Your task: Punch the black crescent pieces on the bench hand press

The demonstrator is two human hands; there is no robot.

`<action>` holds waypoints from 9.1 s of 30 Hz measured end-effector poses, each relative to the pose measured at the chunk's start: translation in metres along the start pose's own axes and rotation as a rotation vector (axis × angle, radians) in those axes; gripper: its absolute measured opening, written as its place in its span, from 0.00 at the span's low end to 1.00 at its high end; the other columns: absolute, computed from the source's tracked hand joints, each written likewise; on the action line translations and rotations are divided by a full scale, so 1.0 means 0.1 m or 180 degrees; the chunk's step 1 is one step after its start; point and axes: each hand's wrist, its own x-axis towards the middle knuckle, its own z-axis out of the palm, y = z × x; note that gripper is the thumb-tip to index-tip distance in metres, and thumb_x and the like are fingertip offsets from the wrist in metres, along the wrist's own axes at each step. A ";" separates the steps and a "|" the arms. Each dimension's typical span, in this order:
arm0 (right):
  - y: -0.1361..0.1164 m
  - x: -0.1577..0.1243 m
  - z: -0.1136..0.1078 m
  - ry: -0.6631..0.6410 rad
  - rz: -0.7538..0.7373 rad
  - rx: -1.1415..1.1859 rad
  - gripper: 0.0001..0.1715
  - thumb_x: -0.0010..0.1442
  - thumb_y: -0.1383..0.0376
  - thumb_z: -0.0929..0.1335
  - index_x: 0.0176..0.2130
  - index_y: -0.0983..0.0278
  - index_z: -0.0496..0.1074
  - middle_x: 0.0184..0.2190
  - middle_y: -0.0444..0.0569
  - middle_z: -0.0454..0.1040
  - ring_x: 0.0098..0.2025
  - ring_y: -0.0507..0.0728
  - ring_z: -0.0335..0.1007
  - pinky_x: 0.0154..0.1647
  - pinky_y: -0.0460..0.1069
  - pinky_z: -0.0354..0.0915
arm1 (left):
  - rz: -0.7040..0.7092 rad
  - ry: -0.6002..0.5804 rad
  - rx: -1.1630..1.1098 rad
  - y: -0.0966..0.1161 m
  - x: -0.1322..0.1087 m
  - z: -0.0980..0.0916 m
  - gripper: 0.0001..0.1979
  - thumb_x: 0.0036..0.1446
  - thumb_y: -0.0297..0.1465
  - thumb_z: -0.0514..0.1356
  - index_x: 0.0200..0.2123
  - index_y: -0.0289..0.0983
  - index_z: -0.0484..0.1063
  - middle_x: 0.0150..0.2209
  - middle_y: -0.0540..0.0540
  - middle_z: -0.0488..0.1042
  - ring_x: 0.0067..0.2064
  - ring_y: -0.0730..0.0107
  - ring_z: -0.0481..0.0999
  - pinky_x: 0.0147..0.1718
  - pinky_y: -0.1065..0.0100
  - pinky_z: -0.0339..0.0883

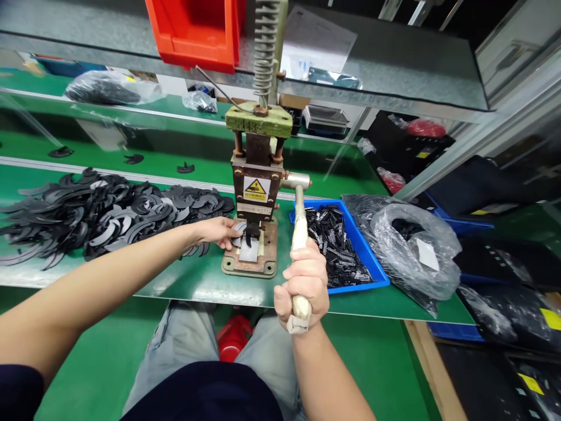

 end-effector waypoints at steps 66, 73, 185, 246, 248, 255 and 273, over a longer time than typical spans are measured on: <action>-0.16 -0.63 0.22 -0.2156 0.0543 -0.0108 0.17 0.65 0.72 0.69 0.52 0.59 0.76 0.42 0.52 0.82 0.43 0.59 0.80 0.46 0.56 0.77 | 0.1526 0.0292 0.0053 -0.43 -1.33 0.67 0.31 0.61 0.59 0.62 0.25 0.39 0.59 0.25 0.56 0.55 0.28 0.75 0.55 0.27 0.69 0.49; -0.21 -0.58 0.21 -0.2166 0.0644 0.0201 0.17 0.69 0.69 0.67 0.55 0.57 0.75 0.44 0.51 0.83 0.46 0.59 0.81 0.48 0.57 0.79 | 0.1314 -0.0147 -0.0997 -0.51 -1.48 0.66 0.29 0.57 0.51 0.72 0.50 0.37 0.72 0.38 0.48 0.76 0.36 0.70 0.75 0.36 0.68 0.71; -0.30 -0.28 -0.27 -0.2167 0.0858 0.0208 0.19 0.67 0.71 0.71 0.56 0.58 0.75 0.49 0.51 0.83 0.52 0.57 0.79 0.54 0.57 0.76 | 0.1600 0.0149 -0.1047 -0.89 -1.21 0.81 0.26 0.57 0.44 0.74 0.54 0.40 0.76 0.35 0.50 0.74 0.34 0.71 0.75 0.36 0.67 0.72; -0.03 0.03 -0.13 -0.0458 -0.0203 0.0104 0.06 0.62 0.67 0.71 0.33 0.60 0.71 0.30 0.43 0.75 0.41 0.59 0.78 0.61 0.70 0.73 | 0.1362 0.1936 0.3247 -0.38 -0.31 -0.87 0.09 0.67 0.38 0.59 0.44 0.41 0.75 0.45 0.40 0.83 0.48 0.51 0.82 0.46 0.60 0.69; -0.03 0.03 -0.12 -0.0435 -0.0214 0.0149 0.06 0.62 0.67 0.71 0.33 0.61 0.71 0.31 0.43 0.75 0.41 0.58 0.78 0.61 0.70 0.72 | 0.1306 0.1996 0.2869 -0.36 -0.41 -0.80 0.09 0.67 0.41 0.59 0.44 0.42 0.70 0.38 0.43 0.82 0.40 0.53 0.81 0.40 0.61 0.67; -0.05 0.01 -0.12 -0.0429 -0.0155 0.0120 0.06 0.63 0.67 0.71 0.34 0.60 0.70 0.31 0.42 0.75 0.42 0.58 0.78 0.63 0.70 0.71 | 0.1252 0.1769 0.1748 -0.42 -0.44 -0.38 0.15 0.61 0.43 0.64 0.35 0.43 0.61 0.25 0.55 0.68 0.28 0.65 0.69 0.31 0.65 0.58; -0.05 0.00 -0.14 -0.0475 -0.0180 0.0027 0.06 0.63 0.65 0.71 0.34 0.58 0.70 0.31 0.41 0.74 0.42 0.58 0.79 0.63 0.69 0.72 | 0.0948 0.0773 -0.0473 -0.24 0.04 0.27 0.21 0.53 0.41 0.78 0.33 0.37 0.70 0.23 0.53 0.74 0.22 0.75 0.75 0.23 0.74 0.71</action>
